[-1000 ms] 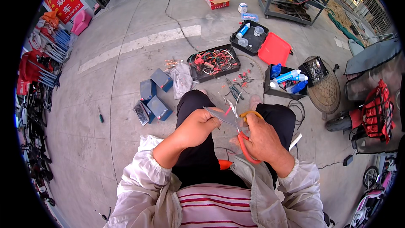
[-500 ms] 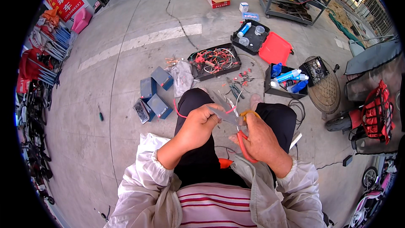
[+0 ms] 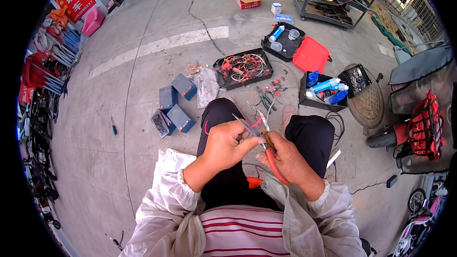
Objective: The person sits on a low stool and works on a bundle of wires, using pliers and a knife to strip insulation and twist wire ends. They handle multiple colored wires, cut pieces, and prepare connections.
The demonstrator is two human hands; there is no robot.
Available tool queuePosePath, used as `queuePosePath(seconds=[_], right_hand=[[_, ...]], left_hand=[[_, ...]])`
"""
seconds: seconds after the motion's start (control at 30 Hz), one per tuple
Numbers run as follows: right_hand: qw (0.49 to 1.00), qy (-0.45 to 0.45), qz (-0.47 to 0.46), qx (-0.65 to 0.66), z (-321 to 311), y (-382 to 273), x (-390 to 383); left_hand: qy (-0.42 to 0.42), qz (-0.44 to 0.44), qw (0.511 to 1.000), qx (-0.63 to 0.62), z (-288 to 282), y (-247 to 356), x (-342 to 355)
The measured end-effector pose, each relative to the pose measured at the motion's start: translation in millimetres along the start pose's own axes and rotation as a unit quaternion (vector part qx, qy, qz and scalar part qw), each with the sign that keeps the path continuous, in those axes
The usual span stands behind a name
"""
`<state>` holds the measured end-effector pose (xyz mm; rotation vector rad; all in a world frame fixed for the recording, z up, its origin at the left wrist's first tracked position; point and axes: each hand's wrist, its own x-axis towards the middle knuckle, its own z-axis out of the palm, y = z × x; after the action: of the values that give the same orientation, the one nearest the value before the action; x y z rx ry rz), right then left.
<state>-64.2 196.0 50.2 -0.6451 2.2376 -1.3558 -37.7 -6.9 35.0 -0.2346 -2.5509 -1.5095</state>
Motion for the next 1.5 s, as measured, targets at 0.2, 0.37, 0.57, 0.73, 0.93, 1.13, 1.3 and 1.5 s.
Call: queuePosePath(seconds=[0.2,0.37,0.57,0.73,0.93,1.13,1.3,1.5], right_hand=[[0.999,-0.014,0.009,0.035,2.5,-1.4,-2.7],[0.998,-0.032,0.003,0.054,3.2,0.9,-3.4],[0.996,-0.035,-0.015,0.077,3.6,6.5,-3.6],[0.994,-0.029,-0.025,0.099,4.5,11.0,-3.2],[0.991,-0.036,-0.034,0.122,2.6,18.9,-2.8],[0.991,-0.01,-0.007,0.133,-4.5,5.7,-3.5],[0.997,-0.003,0.0,0.082,-4.6,11.1,-2.4],[0.997,0.016,0.008,0.08,-0.2,11.2,-2.3]], left_hand=[[0.02,-0.015,1.0,-0.008,-2.5,12.8,-1.9],[0.04,-0.016,0.998,-0.044,-1.2,21.0,-0.2],[0.053,-0.027,0.996,-0.061,2.7,20.2,1.7],[0.068,-0.034,0.996,-0.047,5.1,22.2,4.5],[0.065,-0.032,0.997,-0.012,8.1,17.7,9.8],[0.078,-0.046,0.993,0.08,5.4,27.2,22.3],[0.035,0.016,0.993,0.11,-2.7,30.2,22.7],[0.006,0.042,0.991,0.124,-5.6,29.7,24.1]])
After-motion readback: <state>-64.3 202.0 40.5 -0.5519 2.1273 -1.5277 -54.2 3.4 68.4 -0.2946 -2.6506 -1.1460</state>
